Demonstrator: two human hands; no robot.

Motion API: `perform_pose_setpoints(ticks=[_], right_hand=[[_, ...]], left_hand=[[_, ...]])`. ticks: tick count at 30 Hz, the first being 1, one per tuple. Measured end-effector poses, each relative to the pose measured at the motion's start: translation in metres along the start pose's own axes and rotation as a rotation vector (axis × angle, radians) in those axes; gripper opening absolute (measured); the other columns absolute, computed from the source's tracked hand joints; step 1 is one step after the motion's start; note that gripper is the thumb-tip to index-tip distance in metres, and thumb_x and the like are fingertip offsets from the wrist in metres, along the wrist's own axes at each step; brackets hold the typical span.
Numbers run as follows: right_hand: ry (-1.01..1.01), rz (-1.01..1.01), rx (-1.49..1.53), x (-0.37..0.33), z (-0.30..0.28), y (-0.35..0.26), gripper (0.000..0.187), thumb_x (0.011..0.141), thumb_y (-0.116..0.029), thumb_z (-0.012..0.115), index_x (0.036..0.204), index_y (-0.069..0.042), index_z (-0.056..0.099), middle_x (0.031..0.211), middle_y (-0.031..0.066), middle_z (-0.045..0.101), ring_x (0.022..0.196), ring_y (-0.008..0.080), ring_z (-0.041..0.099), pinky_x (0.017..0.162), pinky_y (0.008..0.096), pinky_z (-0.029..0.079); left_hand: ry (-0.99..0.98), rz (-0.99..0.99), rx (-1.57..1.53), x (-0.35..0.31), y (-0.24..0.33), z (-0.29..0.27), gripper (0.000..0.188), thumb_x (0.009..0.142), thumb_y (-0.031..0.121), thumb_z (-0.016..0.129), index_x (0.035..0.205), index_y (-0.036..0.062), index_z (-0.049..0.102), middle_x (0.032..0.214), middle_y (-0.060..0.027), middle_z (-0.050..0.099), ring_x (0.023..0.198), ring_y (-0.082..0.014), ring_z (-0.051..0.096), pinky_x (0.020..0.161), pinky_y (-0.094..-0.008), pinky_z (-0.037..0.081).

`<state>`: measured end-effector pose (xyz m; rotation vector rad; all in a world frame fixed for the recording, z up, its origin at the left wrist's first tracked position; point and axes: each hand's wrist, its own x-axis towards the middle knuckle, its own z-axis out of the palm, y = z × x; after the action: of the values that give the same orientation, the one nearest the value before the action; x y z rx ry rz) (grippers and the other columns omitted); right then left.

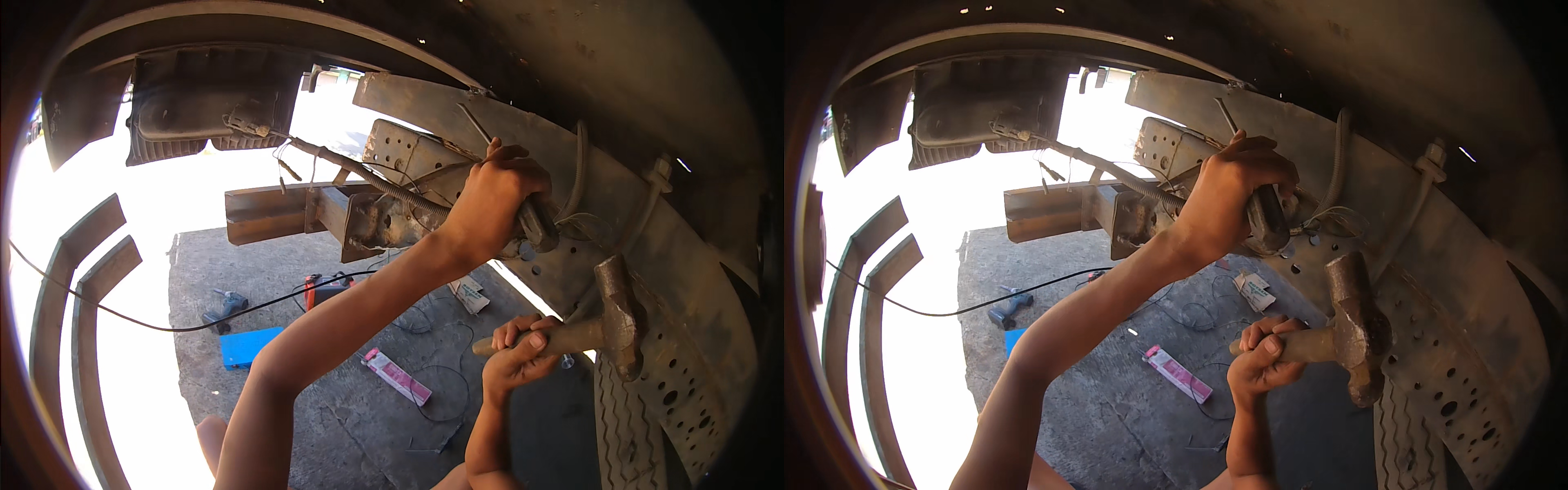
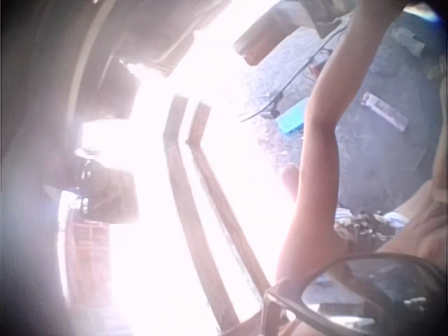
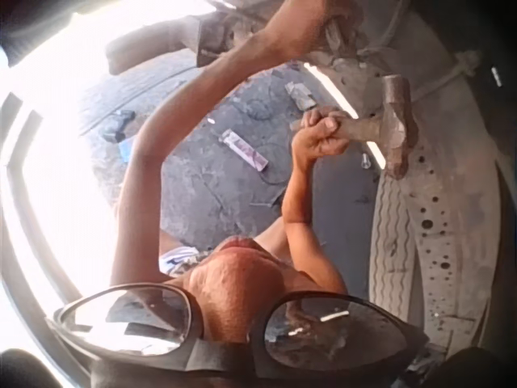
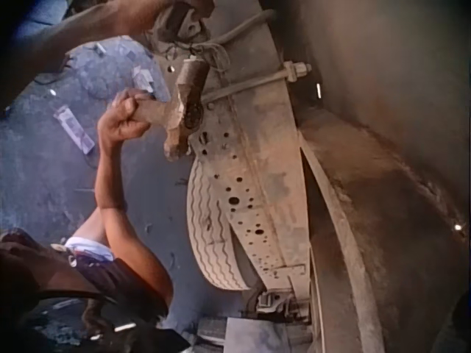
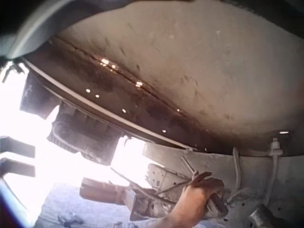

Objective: The person welds a metal frame under a vehicle using a welding torch, then uses a hammer to tap the welded area. The person repeats welding and hammering on the same section.

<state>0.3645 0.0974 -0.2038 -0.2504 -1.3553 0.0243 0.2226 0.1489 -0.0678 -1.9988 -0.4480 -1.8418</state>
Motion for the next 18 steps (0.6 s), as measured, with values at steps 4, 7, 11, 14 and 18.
perform_pose_setpoints(ticks=[4, 7, 11, 14, 18], right_hand=[[0.012, -0.04, -0.014, -0.002, -0.016, -0.003, 0.04, 0.111, -0.042, 0.042, 0.1, -0.004, 0.041, 0.07, 0.0043, 0.045, 0.051, 0.0076, 0.039, 0.039, 0.0214, 0.033], [0.073, -0.042, -0.053, 0.002, -0.024, -0.01, 0.042, 0.111, -0.045, 0.041, 0.1, -0.004, 0.041, 0.069, 0.004, 0.044, 0.051, 0.0075, 0.039, 0.039, 0.021, 0.033], [0.036, -0.082, -0.069, 0.01, -0.033, -0.018, 0.044, 0.111, -0.046, 0.041, 0.099, -0.004, 0.04, 0.069, 0.0037, 0.044, 0.051, 0.0077, 0.039, 0.039, 0.021, 0.033], [0.038, -0.107, -0.078, 0.013, -0.037, -0.022, 0.044, 0.11, -0.046, 0.041, 0.099, -0.004, 0.04, 0.069, 0.0036, 0.043, 0.051, 0.0079, 0.038, 0.039, 0.021, 0.033], [0.028, -0.15, -0.075, 0.014, -0.04, -0.024, 0.043, 0.111, -0.046, 0.041, 0.101, -0.004, 0.041, 0.069, 0.004, 0.044, 0.051, 0.008, 0.038, 0.04, 0.0211, 0.033]], left_hand=[[0.057, 0.115, 0.012, 0.017, 0.008, 0.005, 0.027, 0.06, -0.011, 0.069, 0.082, 0.0053, 0.066, 0.092, -0.0096, 0.07, 0.101, -0.0357, 0.066, 0.099, -0.047, 0.047], [0.034, 0.014, -0.042, 0.028, 0.006, 0.006, 0.026, 0.061, -0.011, 0.068, 0.082, 0.0054, 0.066, 0.092, -0.0099, 0.07, 0.097, -0.0358, 0.066, 0.094, -0.045, 0.049], [0.087, 0.05, -0.076, 0.035, 0.005, 0.007, 0.026, 0.063, -0.011, 0.066, 0.083, 0.0047, 0.069, 0.09, -0.0118, 0.071, 0.092, -0.0362, 0.068, 0.085, -0.042, 0.053], [0.089, 0.006, -0.116, 0.037, 0.006, 0.006, 0.028, 0.064, -0.012, 0.064, 0.086, 0.0042, 0.071, 0.091, -0.0132, 0.072, 0.089, -0.0369, 0.069, 0.081, -0.0412, 0.054], [0.056, -0.05, -0.127, 0.038, 0.007, 0.004, 0.031, 0.064, -0.012, 0.064, 0.089, 0.0037, 0.073, 0.093, -0.0138, 0.073, 0.092, -0.0373, 0.07, 0.083, -0.0414, 0.055]])
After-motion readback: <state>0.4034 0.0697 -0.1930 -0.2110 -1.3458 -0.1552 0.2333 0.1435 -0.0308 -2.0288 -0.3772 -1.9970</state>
